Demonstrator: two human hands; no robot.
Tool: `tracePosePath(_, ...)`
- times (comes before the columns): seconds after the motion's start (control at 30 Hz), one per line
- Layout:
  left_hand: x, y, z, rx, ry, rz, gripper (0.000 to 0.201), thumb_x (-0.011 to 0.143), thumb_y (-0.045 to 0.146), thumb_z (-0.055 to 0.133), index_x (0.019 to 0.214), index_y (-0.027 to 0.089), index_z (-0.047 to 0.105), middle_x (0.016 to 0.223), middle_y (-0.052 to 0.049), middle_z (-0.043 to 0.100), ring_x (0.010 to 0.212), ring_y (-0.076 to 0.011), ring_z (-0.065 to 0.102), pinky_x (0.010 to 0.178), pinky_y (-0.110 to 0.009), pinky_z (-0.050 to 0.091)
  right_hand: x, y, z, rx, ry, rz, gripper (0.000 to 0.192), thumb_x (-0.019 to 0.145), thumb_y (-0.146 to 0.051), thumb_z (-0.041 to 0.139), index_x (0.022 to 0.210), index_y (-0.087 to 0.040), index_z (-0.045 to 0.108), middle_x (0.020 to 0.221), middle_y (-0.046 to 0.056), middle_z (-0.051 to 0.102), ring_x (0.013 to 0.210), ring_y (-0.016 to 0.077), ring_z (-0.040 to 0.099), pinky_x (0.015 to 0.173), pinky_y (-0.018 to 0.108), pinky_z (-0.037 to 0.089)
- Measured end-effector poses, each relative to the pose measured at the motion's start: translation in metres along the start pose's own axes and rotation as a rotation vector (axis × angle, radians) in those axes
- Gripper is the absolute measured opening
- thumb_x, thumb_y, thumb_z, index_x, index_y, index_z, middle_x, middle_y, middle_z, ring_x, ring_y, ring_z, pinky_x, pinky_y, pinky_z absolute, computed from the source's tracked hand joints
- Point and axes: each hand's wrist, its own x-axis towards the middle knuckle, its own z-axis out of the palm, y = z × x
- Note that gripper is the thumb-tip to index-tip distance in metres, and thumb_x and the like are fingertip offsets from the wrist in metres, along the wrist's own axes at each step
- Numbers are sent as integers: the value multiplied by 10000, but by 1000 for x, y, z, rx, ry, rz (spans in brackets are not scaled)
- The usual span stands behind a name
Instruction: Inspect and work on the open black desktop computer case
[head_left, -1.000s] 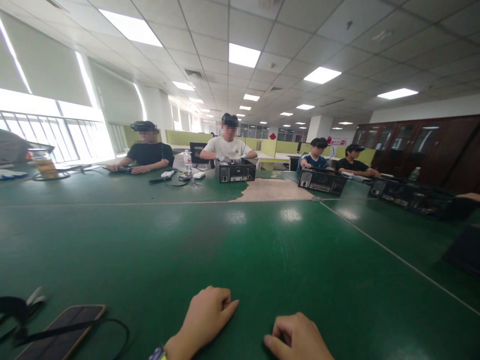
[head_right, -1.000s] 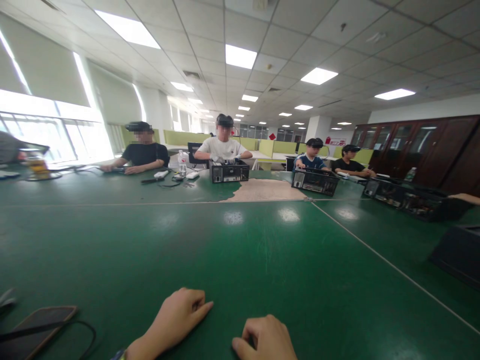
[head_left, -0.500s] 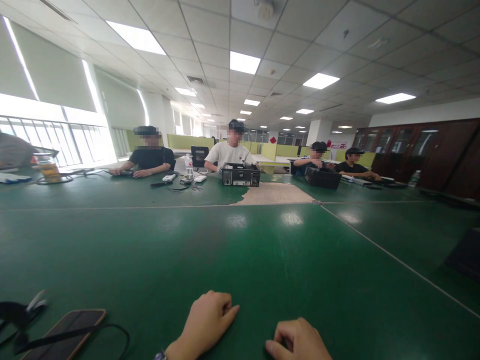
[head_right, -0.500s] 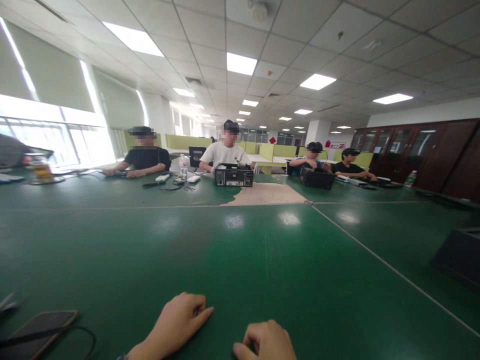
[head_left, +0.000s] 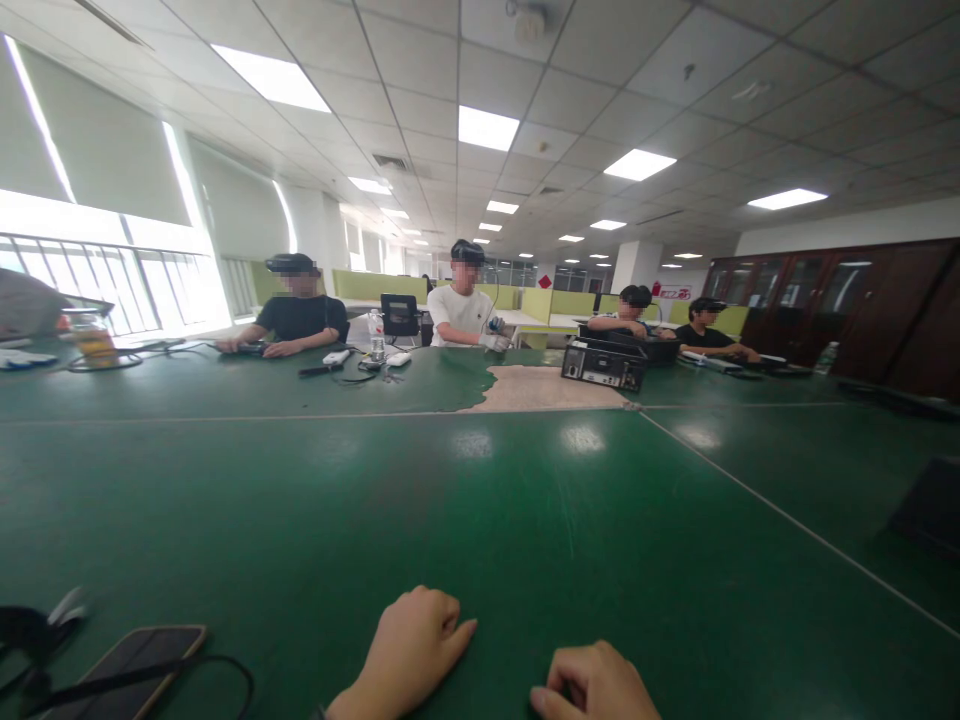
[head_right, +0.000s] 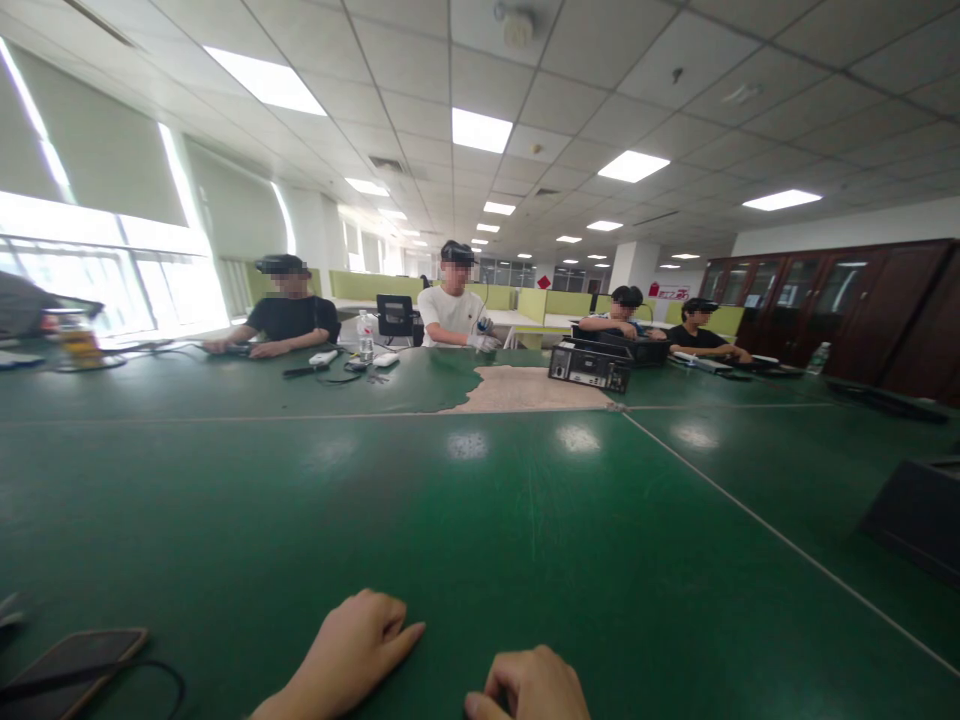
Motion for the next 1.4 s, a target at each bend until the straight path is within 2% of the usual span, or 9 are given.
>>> tracePosePath(0.37, 2, -2, 1, -43, 6, 2, 257, 765, 254, 406, 531, 178, 334, 572, 1, 473, 617, -150, 461, 568, -271, 239, -4, -5, -5, -5, -10, 6, 250, 745, -440, 583, 659, -229, 684, 600, -21, 636, 603, 122, 534, 542, 234, 279)
tracePosePath(1.07, 5, -3, -1, -106, -6, -7, 274, 773, 263, 405, 531, 178, 308, 556, 21, 401, 594, -136, 436, 568, -264, 235, -3, -6, -8, -5, -23, 1, 249, 745, -440, 588, 683, -222, 693, 615, -14, 652, 611, 122, 546, 549, 229, 289)
tracePosePath(1.4, 6, -4, 0, -92, -17, -13, 299, 799, 304, 398, 536, 181, 323, 568, 14, 430, 613, -144, 457, 575, -265, 255, 0, -1, -3, 15, -36, -12, 233, 743, -433, 595, 696, -227, 696, 617, -21, 654, 588, 111, 534, 528, 222, 279)
